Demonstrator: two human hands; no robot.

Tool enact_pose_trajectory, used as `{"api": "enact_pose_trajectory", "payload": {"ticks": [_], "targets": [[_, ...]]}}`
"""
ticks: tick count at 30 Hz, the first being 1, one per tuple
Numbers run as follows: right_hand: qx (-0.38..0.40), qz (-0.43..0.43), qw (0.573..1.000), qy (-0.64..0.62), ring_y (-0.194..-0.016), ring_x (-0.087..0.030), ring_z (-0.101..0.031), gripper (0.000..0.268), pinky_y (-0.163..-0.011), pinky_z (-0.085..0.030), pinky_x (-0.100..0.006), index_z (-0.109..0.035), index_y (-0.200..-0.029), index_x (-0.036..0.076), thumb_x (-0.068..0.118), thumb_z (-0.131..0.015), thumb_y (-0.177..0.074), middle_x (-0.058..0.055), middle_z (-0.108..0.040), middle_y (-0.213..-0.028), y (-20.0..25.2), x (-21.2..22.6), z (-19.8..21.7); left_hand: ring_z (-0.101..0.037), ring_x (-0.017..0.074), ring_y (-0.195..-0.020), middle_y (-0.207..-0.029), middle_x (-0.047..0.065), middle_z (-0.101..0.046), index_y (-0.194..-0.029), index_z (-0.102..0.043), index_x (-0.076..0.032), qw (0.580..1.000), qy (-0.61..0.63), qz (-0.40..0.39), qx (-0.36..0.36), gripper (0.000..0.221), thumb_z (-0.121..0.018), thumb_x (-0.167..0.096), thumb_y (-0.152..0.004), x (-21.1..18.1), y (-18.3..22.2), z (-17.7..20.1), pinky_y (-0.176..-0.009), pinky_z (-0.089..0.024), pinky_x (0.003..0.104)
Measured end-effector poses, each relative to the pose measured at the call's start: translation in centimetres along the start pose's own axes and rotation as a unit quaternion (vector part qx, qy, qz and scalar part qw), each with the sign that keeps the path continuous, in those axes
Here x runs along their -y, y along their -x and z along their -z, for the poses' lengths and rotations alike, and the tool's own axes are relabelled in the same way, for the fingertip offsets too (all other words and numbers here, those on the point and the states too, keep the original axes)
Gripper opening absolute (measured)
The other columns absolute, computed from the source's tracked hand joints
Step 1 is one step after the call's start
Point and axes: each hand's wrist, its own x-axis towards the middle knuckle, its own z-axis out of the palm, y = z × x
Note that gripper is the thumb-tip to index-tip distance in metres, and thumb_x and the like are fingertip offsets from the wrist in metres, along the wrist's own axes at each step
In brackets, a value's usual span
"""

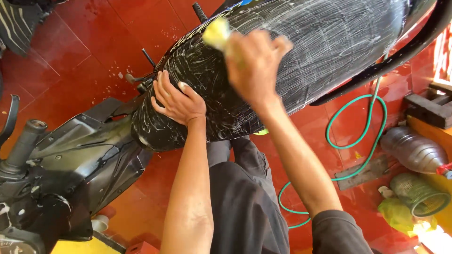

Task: The person scrubs the seat of a black motorcycle with a yellow sponge and soapy water. They repeatedly dip the sponge into a green basin to reload soap and continue scrubbing the seat surface.

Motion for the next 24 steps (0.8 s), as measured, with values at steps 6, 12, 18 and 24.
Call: {"api": "enact_pose_trajectory", "payload": {"ticks": [6, 12, 18, 24], "targets": [[-0.014, 0.003, 1.000, 0.022, -0.078, -0.019, -0.054, 0.025, -0.086, -0.025, -0.039, -0.071, -0.102, 0.015, 0.012, -0.083, -0.080, -0.001, -0.054, -0.086, -0.4, -2.9, 1.0, -0.054, 0.0227, -0.134, -0.138, -0.002, -0.060, -0.135, -0.057, -0.019, 1.000, -0.003, 0.005, -0.004, 0.044, -0.032, -0.034, -0.102, -0.1, -0.1, 0.4, -0.115, -0.029, 0.047], [0.108, 0.047, 0.993, -0.025, -0.075, -0.022, -0.052, 0.026, -0.086, -0.027, -0.045, -0.070, -0.101, 0.014, 0.009, -0.076, -0.076, -0.001, -0.052, -0.081, 7.8, 1.2, 3.2, -0.053, 0.0234, -0.134, -0.138, -0.001, -0.060, -0.136, -0.056, -0.018, 1.000, 0.006, 0.004, 0.006, 0.046, -0.032, -0.036, -0.101, 0.0, -0.3, 0.4, -0.115, -0.029, 0.047], [0.041, 0.091, 0.993, 0.059, -0.067, -0.026, -0.047, 0.017, -0.084, -0.033, -0.047, -0.070, -0.100, 0.011, 0.005, -0.076, -0.085, -0.008, -0.049, -0.079, 6.7, -3.0, 4.7, -0.054, 0.0245, -0.135, -0.139, -0.001, -0.060, -0.136, -0.056, -0.017, 1.000, 0.002, 0.007, -0.001, 0.047, -0.029, -0.037, -0.103, -0.2, -0.3, 0.8, -0.116, -0.027, 0.049], [0.114, -0.010, 0.992, -0.043, -0.075, -0.032, -0.049, 0.012, -0.082, -0.027, -0.046, -0.068, -0.109, 0.002, -0.001, -0.070, -0.097, -0.010, -0.042, -0.081, 9.8, -2.1, 7.6, -0.053, 0.0292, -0.140, -0.144, 0.003, -0.060, -0.137, -0.057, -0.015, 0.998, 0.017, 0.025, 0.048, 0.050, -0.026, -0.037, -0.105, -0.7, -0.9, 2.0, -0.116, -0.028, 0.053]]}}
